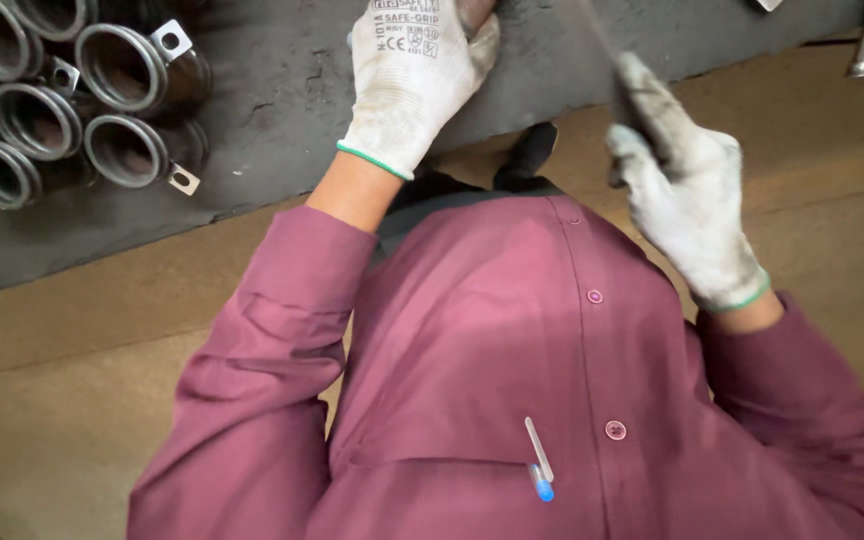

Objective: The person picks up cylindrical metal bushing parts one at a time from a pile on the workbench and files their edges with a flat file held in the right hand while steadying the part with the left hand. Filed parts are placed into a growing grid arrangement on the bench.

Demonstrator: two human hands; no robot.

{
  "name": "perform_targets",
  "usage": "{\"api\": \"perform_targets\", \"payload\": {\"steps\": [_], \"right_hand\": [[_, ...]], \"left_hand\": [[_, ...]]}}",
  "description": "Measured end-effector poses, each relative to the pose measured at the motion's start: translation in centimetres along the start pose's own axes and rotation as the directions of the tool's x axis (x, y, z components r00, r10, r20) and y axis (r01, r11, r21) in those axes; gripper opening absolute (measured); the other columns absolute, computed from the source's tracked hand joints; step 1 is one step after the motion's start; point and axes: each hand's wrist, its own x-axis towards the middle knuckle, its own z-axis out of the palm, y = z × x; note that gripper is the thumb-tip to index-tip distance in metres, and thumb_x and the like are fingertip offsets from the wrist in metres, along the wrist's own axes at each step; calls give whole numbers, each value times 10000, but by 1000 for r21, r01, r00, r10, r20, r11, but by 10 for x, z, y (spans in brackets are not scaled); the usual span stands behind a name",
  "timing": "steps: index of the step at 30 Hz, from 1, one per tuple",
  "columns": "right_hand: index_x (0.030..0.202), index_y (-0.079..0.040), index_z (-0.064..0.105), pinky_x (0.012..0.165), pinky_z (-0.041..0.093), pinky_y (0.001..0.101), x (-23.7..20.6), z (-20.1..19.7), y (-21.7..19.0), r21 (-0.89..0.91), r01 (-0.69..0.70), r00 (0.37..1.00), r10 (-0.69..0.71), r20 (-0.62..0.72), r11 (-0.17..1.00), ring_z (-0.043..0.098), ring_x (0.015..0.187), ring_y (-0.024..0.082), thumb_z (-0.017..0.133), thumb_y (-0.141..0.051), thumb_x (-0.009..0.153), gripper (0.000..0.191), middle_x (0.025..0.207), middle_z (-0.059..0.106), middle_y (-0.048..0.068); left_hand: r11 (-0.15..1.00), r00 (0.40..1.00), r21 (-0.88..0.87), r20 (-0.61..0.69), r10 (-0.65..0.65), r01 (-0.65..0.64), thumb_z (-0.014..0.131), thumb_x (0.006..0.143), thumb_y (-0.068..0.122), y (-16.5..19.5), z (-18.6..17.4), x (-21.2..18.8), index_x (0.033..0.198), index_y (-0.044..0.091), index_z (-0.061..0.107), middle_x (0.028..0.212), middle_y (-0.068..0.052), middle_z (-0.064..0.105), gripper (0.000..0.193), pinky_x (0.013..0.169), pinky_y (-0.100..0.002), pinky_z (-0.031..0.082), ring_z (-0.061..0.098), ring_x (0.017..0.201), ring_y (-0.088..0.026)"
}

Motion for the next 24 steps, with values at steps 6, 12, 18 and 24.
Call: {"api": "perform_targets", "payload": {"steps": [6,12,18,24], "right_hand": [[1419,-85,563,743,556,338,70,27,-33,-357,322,939,-343,5,877,700,797,247,647,-48,1081,351,1037,715,148],[1515,-55,601,741,531,415,32,9,-7,-573,300,946,-316,76,762,675,814,327,689,-76,1064,460,942,693,152],[1574,-47,562,736,526,257,-23,-11,16,-86,-105,994,104,-11,991,581,766,89,572,21,1096,483,971,704,98],[1559,-34,554,733,565,334,35,8,-30,-190,23,998,-11,62,982,712,690,208,617,-56,1067,496,866,696,195]], "left_hand": [[999,993,-9,110,-37,38,725,887,527,-5,5,1,883,79,722,782,-146,710,448,643,-506,559,699,734,-360],[999,999,-34,-20,41,-42,739,847,456,-4,1,1,891,57,724,770,-154,710,401,593,-504,550,699,702,-356],[997,985,-62,166,-38,49,686,916,463,-1,-2,3,896,124,737,760,-121,718,344,617,-517,537,697,705,-355],[999,999,-23,-31,33,-33,701,827,467,-2,-3,6,784,134,755,662,-100,715,341,543,-503,543,697,623,-347]]}}
